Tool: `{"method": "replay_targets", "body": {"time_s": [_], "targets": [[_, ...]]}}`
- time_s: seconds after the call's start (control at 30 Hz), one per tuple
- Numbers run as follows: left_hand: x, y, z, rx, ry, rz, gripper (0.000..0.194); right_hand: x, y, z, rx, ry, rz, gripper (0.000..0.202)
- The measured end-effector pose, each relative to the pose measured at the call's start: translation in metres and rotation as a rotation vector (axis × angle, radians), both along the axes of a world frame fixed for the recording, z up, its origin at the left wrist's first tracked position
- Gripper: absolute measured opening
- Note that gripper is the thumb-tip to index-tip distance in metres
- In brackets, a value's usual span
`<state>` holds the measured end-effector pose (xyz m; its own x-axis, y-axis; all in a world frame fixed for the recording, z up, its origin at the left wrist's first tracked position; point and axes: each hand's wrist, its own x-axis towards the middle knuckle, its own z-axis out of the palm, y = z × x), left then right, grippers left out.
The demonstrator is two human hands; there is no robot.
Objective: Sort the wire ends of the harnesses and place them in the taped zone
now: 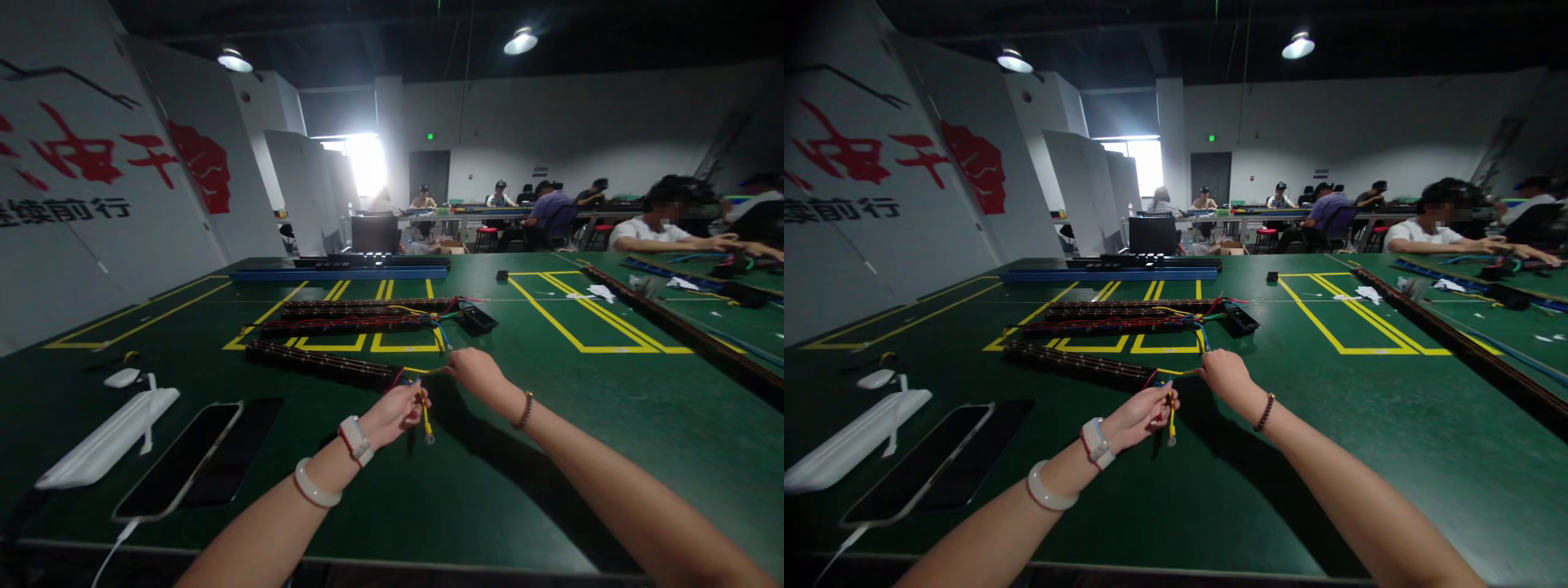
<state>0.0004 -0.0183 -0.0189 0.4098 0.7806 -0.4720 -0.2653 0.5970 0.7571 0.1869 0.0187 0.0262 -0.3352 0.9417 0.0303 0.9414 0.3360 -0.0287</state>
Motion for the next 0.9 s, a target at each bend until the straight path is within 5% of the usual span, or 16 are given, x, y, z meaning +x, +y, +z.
{"method": "replay_targets", "body": {"time_s": [0.2,0.33,0.43,0.67,0.9], "targets": [[-0.004,0.002,-0.003,-0.011,-0.058,-0.080,0.024,-0.001,0.011,-0.028,-0.008,0.034,-0.004,0.030],[-0.003,0.001,-0.002,-0.018,-0.037,-0.057,0.027,0.000,0.011,-0.029,0.018,-0.003,0.027,0.030],[-0.002,-0.001,0.001,-0.018,-0.007,-0.046,0.031,0.003,0.010,-0.016,0.078,0.059,0.159,0.024],[0.002,-0.001,0.002,-0.055,-0.020,0.014,0.019,0.003,0.003,0.001,-0.093,0.397,0.781,0.017],[-0.002,0.001,0.004,-0.089,-0.092,-0.039,0.025,0.003,0.006,-0.009,-0.049,0.237,0.793,0.010]]}}
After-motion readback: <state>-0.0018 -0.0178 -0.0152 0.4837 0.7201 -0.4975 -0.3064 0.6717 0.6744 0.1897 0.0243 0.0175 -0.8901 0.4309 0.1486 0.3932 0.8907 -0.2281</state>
